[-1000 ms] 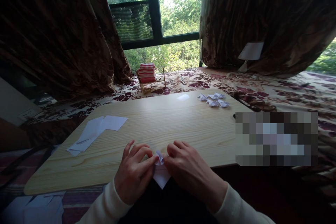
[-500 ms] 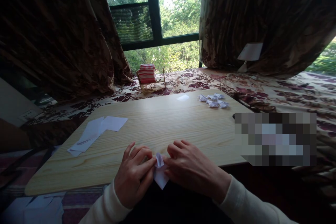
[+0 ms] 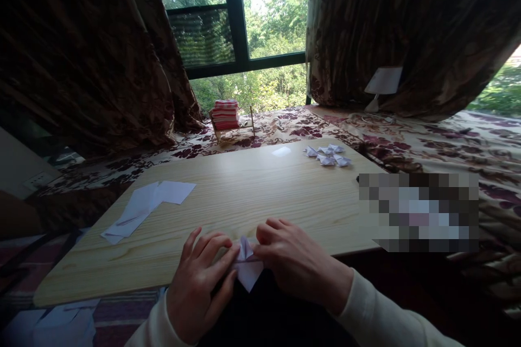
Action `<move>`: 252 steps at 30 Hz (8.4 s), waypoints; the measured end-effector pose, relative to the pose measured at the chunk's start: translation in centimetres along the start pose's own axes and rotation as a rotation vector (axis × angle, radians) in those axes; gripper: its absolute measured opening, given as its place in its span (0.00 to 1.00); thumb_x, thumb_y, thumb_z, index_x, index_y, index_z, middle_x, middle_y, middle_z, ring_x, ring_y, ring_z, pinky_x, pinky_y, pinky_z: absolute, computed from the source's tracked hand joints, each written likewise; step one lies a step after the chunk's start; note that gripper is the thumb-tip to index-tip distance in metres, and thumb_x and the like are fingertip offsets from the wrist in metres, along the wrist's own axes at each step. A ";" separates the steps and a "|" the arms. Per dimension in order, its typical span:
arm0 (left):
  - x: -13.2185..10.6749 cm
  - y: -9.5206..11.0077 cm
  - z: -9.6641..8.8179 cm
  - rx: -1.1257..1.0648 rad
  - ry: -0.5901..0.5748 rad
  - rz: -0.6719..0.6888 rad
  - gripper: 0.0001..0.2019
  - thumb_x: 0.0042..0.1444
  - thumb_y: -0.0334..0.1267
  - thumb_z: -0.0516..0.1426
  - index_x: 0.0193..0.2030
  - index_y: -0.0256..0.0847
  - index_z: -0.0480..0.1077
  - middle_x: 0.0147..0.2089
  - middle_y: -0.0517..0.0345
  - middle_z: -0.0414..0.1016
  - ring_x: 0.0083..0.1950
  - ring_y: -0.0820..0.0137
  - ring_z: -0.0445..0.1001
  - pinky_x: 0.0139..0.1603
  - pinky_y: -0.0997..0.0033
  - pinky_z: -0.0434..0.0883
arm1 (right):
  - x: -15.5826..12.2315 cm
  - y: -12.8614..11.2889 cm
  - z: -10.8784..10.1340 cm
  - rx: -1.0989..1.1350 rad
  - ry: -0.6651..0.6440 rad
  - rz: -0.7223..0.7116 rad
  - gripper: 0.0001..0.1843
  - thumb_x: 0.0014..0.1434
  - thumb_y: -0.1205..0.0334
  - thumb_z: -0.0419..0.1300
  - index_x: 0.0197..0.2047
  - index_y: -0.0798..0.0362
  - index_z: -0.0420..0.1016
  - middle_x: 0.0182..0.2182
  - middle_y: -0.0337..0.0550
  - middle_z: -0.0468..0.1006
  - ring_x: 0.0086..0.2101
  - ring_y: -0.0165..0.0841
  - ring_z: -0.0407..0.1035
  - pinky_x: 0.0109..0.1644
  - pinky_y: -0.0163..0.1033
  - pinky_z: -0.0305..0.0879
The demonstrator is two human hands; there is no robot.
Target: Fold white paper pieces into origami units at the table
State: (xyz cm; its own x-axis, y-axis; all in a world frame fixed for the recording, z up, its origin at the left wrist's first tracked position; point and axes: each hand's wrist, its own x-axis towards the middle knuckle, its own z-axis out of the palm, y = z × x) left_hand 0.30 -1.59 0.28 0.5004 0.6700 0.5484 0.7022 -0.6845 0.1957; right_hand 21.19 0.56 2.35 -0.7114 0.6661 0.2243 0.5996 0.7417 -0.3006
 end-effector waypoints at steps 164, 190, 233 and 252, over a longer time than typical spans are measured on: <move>-2.3 3.1 4.6 0.198 0.393 -0.092 0.14 0.59 0.37 0.49 0.43 0.37 0.74 0.42 0.49 0.76 0.48 0.61 0.70 0.62 0.48 0.52 | -0.3 -2.1 2.2 -0.275 0.169 0.054 0.09 0.58 0.70 0.59 0.42 0.51 0.71 0.35 0.43 0.71 0.35 0.36 0.63 0.39 0.41 0.56; -2.2 3.4 4.7 0.216 0.400 -0.114 0.15 0.56 0.32 0.48 0.43 0.38 0.74 0.40 0.51 0.76 0.43 0.62 0.71 0.60 0.46 0.53 | 0.5 -1.5 -0.7 0.042 -0.031 0.089 0.16 0.58 0.75 0.52 0.34 0.47 0.77 0.32 0.40 0.70 0.34 0.31 0.62 0.37 0.36 0.58; -2.3 3.3 1.4 0.081 0.279 -0.088 0.14 0.58 0.37 0.51 0.46 0.37 0.73 0.44 0.49 0.76 0.48 0.62 0.70 0.62 0.50 0.52 | 1.2 -2.3 1.9 -0.138 0.111 0.134 0.08 0.59 0.69 0.59 0.41 0.51 0.73 0.35 0.42 0.71 0.36 0.35 0.61 0.36 0.38 0.55; -1.3 0.9 1.1 0.232 0.112 -0.002 0.16 0.59 0.37 0.50 0.50 0.36 0.70 0.45 0.53 0.76 0.49 0.62 0.68 0.64 0.49 0.46 | 1.9 -3.1 2.2 -0.234 0.105 0.154 0.05 0.58 0.72 0.58 0.36 0.54 0.73 0.34 0.43 0.72 0.35 0.36 0.62 0.37 0.40 0.57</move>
State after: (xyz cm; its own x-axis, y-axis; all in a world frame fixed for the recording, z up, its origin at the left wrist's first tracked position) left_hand 0.83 -2.74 -1.10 0.4490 0.6264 0.6372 0.8067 -0.5908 0.0123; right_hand 17.17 -0.62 1.70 -0.5710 0.7674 0.2915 0.7743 0.6215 -0.1193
